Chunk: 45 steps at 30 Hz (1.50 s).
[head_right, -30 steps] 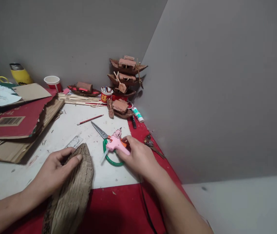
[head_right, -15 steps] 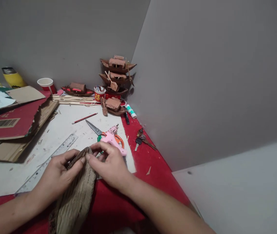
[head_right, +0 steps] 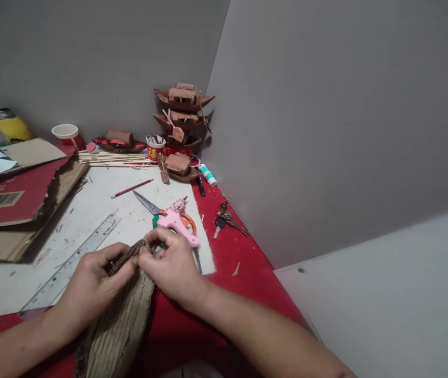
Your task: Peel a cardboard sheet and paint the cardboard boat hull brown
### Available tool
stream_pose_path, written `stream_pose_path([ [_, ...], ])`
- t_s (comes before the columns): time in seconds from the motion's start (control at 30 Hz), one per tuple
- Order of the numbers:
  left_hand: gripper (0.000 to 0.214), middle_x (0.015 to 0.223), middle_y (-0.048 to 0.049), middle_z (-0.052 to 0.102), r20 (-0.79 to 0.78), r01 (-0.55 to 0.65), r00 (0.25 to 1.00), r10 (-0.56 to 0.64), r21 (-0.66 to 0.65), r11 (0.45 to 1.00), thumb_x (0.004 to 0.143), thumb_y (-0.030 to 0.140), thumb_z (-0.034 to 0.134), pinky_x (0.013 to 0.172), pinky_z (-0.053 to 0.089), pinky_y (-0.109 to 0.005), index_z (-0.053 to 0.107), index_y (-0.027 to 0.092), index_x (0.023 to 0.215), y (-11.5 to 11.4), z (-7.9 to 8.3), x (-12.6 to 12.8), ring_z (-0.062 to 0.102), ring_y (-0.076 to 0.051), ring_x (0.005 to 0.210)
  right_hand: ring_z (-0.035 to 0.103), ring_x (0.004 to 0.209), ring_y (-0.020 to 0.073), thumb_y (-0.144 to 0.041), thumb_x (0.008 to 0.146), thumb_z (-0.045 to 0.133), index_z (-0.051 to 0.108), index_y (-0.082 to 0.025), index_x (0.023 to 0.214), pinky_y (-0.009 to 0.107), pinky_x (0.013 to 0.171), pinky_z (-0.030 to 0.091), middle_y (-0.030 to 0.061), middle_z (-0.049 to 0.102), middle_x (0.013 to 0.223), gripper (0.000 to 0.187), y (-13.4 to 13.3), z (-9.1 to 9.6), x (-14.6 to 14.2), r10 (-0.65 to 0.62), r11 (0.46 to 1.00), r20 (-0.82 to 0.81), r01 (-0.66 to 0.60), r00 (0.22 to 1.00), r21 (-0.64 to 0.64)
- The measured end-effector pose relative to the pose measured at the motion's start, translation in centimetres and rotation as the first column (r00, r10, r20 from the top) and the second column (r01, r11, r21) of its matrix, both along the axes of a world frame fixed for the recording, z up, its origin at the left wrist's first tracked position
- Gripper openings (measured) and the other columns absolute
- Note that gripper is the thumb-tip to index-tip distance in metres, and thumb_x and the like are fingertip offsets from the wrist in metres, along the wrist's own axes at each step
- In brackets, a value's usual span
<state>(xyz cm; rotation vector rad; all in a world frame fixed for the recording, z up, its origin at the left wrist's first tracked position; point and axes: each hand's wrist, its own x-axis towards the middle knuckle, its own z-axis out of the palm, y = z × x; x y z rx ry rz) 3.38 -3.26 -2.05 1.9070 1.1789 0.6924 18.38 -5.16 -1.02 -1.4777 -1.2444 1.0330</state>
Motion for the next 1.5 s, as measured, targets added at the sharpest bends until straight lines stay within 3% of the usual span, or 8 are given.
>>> stream_pose_path([
  [0.27, 0.023, 0.056, 0.0051, 0.046, 0.017, -0.005, 1.0, 0.006, -0.044, 0.999, 0.081, 0.03, 0.048, 0.054, 0.033, -0.022, 0.052, 0.018, 0.062, 0.1, -0.2, 0.1, 0.042, -0.011, 0.056, 0.034, 0.039, 0.0027, -0.023, 0.063, 0.054, 0.056, -0.016, 0.071, 0.016, 0.037, 0.023, -0.0056, 0.05, 0.059, 0.011, 0.2, -0.2, -0.1, -0.006, 0.999, -0.077, 0.003, 0.997, -0.036],
  [0.43, 0.015, 0.063, 0.0046, 0.055, 0.047, 0.011, 0.999, -0.009, -0.05, 0.999, 0.081, 0.026, 0.051, 0.057, 0.037, -0.023, 0.061, 0.019, 0.074, 0.0, 0.2, 0.0, 0.048, -0.012, 0.06, 0.035, 0.039, 0.0028, -0.025, 0.063, 0.055, 0.056, -0.015, 0.07, 0.017, 0.038, 0.023, -0.0054, 0.051, 0.059, 0.012, 0.3, 0.0, -0.2, -0.005, 0.999, -0.09, 0.002, 0.996, -0.034],
  [0.6, 0.02, 0.07, 0.0031, 0.062, 0.085, 0.03, 0.996, -0.027, -0.039, 0.999, 0.086, 0.031, 0.048, 0.06, 0.041, -0.023, 0.064, 0.02, 0.08, -0.2, 1.0, -0.2, 0.055, -0.013, 0.066, 0.036, 0.04, 0.0038, -0.026, 0.063, 0.055, 0.057, -0.016, 0.07, 0.017, 0.038, 0.024, -0.0048, 0.05, 0.059, 0.013, 0.0, 0.1, -0.2, -0.001, 1.0, -0.067, -0.001, 0.998, -0.021],
  [0.97, 0.028, 0.053, 0.0072, 0.038, 0.004, 0.042, 0.999, -0.044, 0.219, 0.975, 0.086, 0.024, 0.046, 0.05, 0.029, -0.021, 0.046, 0.018, 0.058, 0.1, 0.0, -0.3, 0.036, -0.008, 0.05, 0.043, 0.044, 0.0063, -0.024, 0.063, 0.054, 0.057, -0.017, 0.068, 0.018, 0.039, 0.029, -0.0042, 0.052, 0.059, 0.01, -0.1, -0.4, -0.4, 0.025, 0.999, -0.005, -0.025, 1.0, 0.027],
  [1.13, 0.026, 0.053, 0.0064, 0.042, -0.012, 0.04, 0.999, -0.038, 0.316, 0.948, 0.086, 0.023, 0.048, 0.051, 0.031, -0.02, 0.05, 0.018, 0.061, 0.0, 0.0, -0.3, 0.04, -0.007, 0.049, 0.048, 0.05, 0.0078, -0.022, 0.065, 0.057, 0.059, -0.017, 0.071, 0.018, 0.043, 0.036, -0.0028, 0.055, 0.064, 0.008, -0.4, -0.1, -0.3, 0.068, 0.997, -0.016, -0.067, 0.998, 0.044],
  [1.23, 0.023, 0.057, 0.0045, 0.05, -0.012, -0.004, 1.0, 0.008, 0.303, 0.953, 0.088, 0.025, 0.048, 0.055, 0.035, -0.021, 0.056, 0.017, 0.068, 0.0, -0.1, -0.6, 0.046, -0.009, 0.053, 0.053, 0.057, 0.0098, -0.024, 0.067, 0.061, 0.064, -0.017, 0.083, 0.02, 0.049, 0.043, -0.0003, 0.06, 0.073, 0.018, -0.6, 0.6, 0.2, 0.129, 0.991, -0.055, -0.128, 0.99, 0.026],
  [1.4, 0.022, 0.06, 0.0039, 0.052, 0.084, -0.126, 0.99, 0.11, 0.217, 0.968, 0.088, 0.028, 0.048, 0.056, 0.037, -0.021, 0.06, 0.017, 0.072, 0.6, 0.2, -1.1, 0.047, -0.01, 0.056, 0.062, 0.087, 0.0196, -0.029, 0.071, 0.063, 0.064, -0.017, 0.1, 0.028, 0.066, 0.051, 0.0072, 0.066, 0.092, 0.031, -0.6, 0.8, 0.9, 0.147, 0.989, -0.146, -0.144, 0.978, 0.029],
  [1.5, 0.023, 0.058, 0.0048, 0.049, 0.117, -0.18, 0.98, 0.161, 0.177, 0.968, 0.087, 0.029, 0.049, 0.055, 0.036, -0.021, 0.057, 0.018, 0.068, 1.2, 0.5, -1.2, 0.044, -0.01, 0.056, 0.062, 0.085, 0.0188, -0.026, 0.071, 0.064, 0.064, -0.016, 0.099, 0.029, 0.069, 0.051, 0.0066, 0.066, 0.09, 0.03, -0.5, 0.2, 0.8, 0.161, 0.986, -0.094, -0.163, 0.982, -0.017],
])
